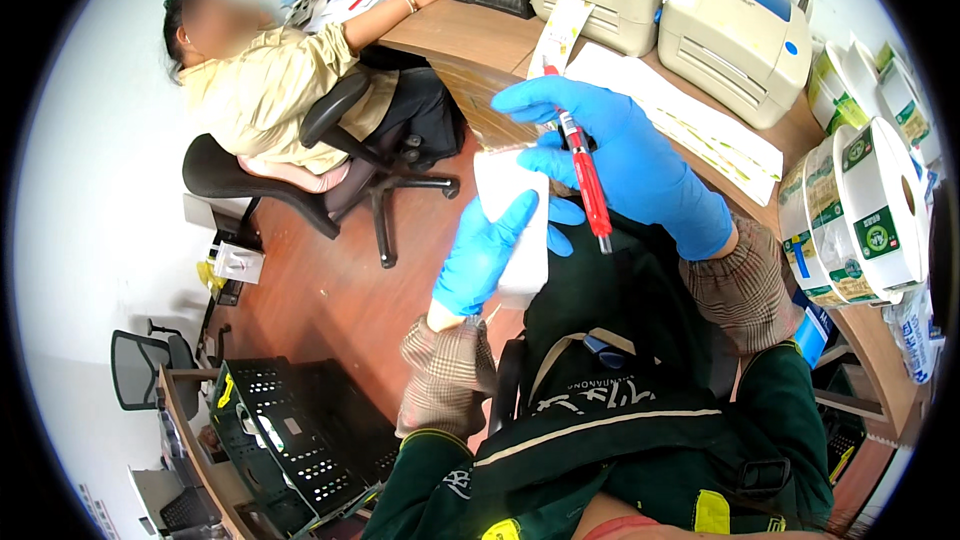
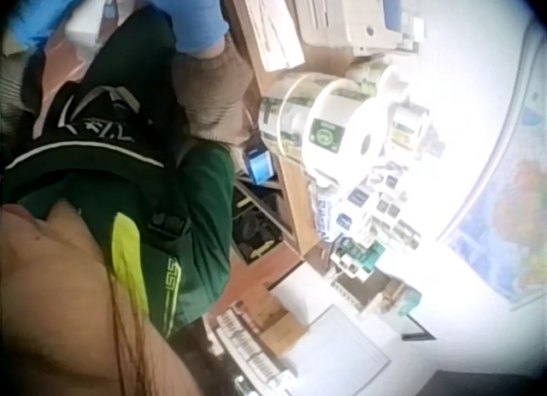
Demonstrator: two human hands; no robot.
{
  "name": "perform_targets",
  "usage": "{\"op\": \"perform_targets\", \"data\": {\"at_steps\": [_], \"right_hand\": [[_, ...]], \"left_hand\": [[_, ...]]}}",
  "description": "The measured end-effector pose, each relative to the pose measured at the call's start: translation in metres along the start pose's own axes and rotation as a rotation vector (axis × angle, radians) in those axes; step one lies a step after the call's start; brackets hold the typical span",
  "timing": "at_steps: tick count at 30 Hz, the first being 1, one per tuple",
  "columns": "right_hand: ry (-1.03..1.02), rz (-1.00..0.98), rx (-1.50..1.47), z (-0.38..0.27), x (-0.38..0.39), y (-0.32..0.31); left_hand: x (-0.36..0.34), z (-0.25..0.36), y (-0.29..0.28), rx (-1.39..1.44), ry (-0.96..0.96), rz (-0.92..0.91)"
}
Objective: The person holds a long white paper strip and writes on it with a red pen. They repeatedly tear off sections of the strip, write on them, and place them on the desk. The person also handles a roll of paper towels and a roll of printed labels.
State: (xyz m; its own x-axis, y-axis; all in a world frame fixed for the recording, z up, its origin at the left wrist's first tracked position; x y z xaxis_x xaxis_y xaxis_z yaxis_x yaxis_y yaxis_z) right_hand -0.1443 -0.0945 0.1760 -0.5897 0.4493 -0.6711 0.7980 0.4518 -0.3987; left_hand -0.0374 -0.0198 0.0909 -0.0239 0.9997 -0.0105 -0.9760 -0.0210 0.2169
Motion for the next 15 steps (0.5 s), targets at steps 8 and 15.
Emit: {"op": "perform_targets", "data": {"at_steps": [8,15], "right_hand": [[0.653,-0.239,-0.879,0.038,0.04,0.044],[0.588,0.218,-1.071,0.045,-0.003,0.043]], "left_hand": [[-0.007,0.02,-0.02,0.026,0.073,-0.076],[-0.006,0.019,-0.014,0.046,-0.096,-0.187]]}}
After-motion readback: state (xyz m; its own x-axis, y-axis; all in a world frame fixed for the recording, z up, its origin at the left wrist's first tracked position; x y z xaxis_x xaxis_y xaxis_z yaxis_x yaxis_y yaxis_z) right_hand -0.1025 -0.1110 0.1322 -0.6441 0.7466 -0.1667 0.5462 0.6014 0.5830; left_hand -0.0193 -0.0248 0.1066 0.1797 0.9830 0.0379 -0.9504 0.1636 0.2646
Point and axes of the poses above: each hand's wrist, its own x-axis away from the middle knuckle, its own y-axis out of the palm, z = x × y, the point moved 7 cm from there along -x, towards the middle knuckle
